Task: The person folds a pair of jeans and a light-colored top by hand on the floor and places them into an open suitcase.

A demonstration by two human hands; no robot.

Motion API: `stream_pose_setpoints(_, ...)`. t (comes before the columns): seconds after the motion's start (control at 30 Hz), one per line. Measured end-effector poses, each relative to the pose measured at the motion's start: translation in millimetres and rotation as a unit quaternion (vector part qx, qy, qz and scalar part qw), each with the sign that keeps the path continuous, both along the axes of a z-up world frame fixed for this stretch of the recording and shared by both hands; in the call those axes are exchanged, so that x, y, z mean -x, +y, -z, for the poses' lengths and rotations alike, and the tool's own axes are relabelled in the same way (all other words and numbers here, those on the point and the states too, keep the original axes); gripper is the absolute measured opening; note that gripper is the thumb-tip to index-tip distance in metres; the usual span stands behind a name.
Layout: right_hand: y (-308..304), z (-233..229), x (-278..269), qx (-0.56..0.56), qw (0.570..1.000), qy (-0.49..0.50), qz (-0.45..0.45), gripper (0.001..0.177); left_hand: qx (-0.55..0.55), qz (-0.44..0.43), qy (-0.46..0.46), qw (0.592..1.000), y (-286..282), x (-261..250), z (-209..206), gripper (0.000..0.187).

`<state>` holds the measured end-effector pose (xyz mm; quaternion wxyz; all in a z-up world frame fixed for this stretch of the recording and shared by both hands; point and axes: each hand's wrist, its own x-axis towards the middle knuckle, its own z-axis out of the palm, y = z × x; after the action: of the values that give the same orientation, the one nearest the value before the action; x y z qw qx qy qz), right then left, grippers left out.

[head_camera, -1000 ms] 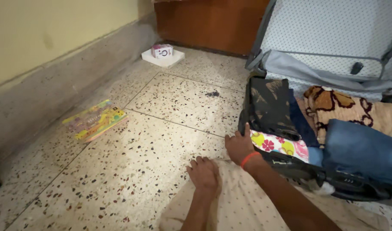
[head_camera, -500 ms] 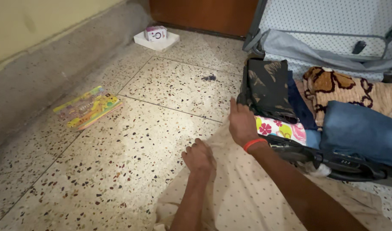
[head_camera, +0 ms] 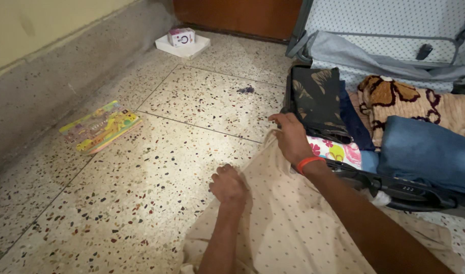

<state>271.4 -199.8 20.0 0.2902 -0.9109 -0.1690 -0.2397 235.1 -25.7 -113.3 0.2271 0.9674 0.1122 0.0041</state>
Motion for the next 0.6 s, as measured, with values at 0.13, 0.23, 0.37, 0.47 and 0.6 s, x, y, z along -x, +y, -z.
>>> stream_pose_setpoints(0.13,-2,3,0,0.028,0.999,0.006,-0.023,0.035,0.088,-0.021,-0.03,0.995,-2,-15,30,0.02)
stream_pose_setpoints(0.23,10,7,2,0.066,0.996,0.023,-0.054,0.039,0.121,0.032,-0.035,0.992,-9,-9,25,0.022)
stream_pose_setpoints(0.37,28,26,-8,0.269,0.963,0.014,-0.015,0.063,0.119,0.114,-0.018,0.986,-6,7,1,0.023)
stream_pose_setpoints(0.47,22,45,-16,0.473,0.874,-0.039,0.104,0.062,0.102,0.118,-0.019,0.988,-5,12,-7,0.024)
stream_pose_setpoints(0.6,4,58,-13,0.552,0.818,0.006,0.163,0.027,0.088,0.135,-0.001,0.987,-7,13,-6,0.045)
